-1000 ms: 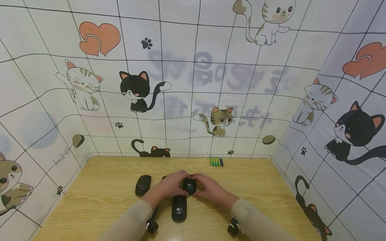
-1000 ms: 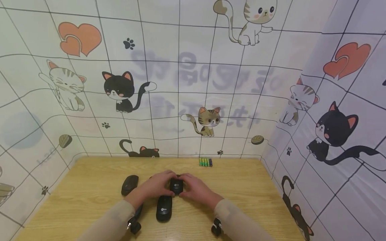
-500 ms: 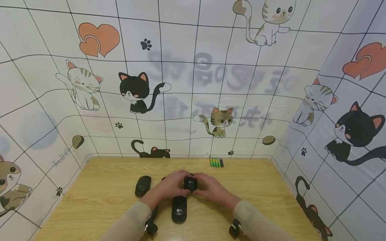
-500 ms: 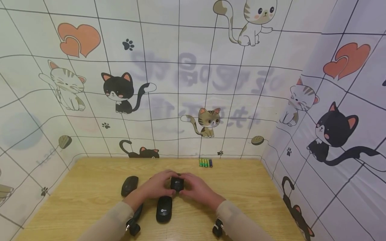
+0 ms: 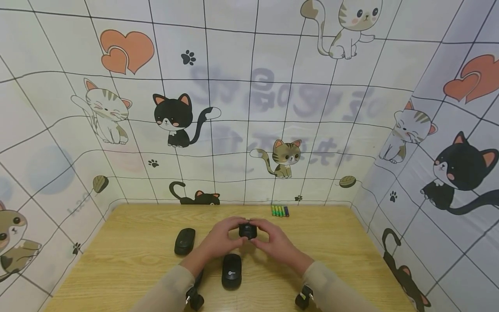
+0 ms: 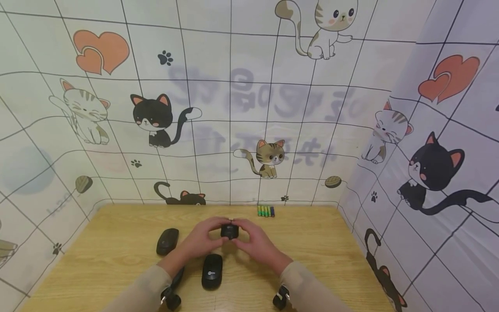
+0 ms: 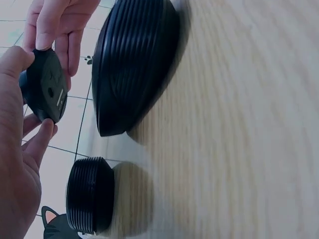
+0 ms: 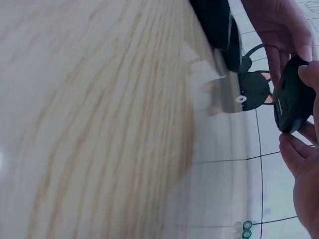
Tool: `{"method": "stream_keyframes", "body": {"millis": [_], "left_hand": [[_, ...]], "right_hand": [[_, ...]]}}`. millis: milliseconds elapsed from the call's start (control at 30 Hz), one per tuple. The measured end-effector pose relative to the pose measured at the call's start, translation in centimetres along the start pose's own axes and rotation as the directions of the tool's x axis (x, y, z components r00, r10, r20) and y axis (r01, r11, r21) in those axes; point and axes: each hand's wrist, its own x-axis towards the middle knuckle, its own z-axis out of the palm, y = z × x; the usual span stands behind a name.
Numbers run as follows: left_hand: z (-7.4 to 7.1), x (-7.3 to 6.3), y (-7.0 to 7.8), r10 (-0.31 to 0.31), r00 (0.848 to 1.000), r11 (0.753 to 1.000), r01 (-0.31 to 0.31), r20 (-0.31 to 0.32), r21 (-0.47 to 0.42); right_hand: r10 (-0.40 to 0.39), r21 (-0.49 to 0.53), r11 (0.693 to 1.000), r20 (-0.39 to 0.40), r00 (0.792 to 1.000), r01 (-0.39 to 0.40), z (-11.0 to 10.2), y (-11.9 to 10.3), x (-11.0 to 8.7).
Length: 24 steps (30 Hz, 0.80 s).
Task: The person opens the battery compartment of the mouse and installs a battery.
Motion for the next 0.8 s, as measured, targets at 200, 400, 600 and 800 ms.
{"method": "stream_keyframes", "body": {"millis": [200,400,600,800], "left_hand": [[0.2,-0.2,0.6,-0.015,0.998,0.988,0.005,-0.059,-0.155],[0.4,-0.5,1.1,-0.052,0.997,0.969,0.035,-0.061,-0.246],[0.5,-0.8,1.2,-0.053,0.997,0.959,0.034,-0.060,-0.280],[0.5,-1.0,1.6,0.005,0.994,0.964,-0.034,-0.106,-0.265]], "right_hand": [[0.005,0.004,1.000,-0.051,0.999,-0.005,-0.1,-0.8,0.1],[0.062,0.060,0.997,-0.075,0.995,-0.058,-0.3,-1.5,-0.1],[0.118,0.110,0.988,-0.072,0.990,-0.110,-0.3,-1.8,-0.3],[0.123,0.124,0.986,-0.087,0.989,-0.112,-0.5,-2.2,-0.3]]}}
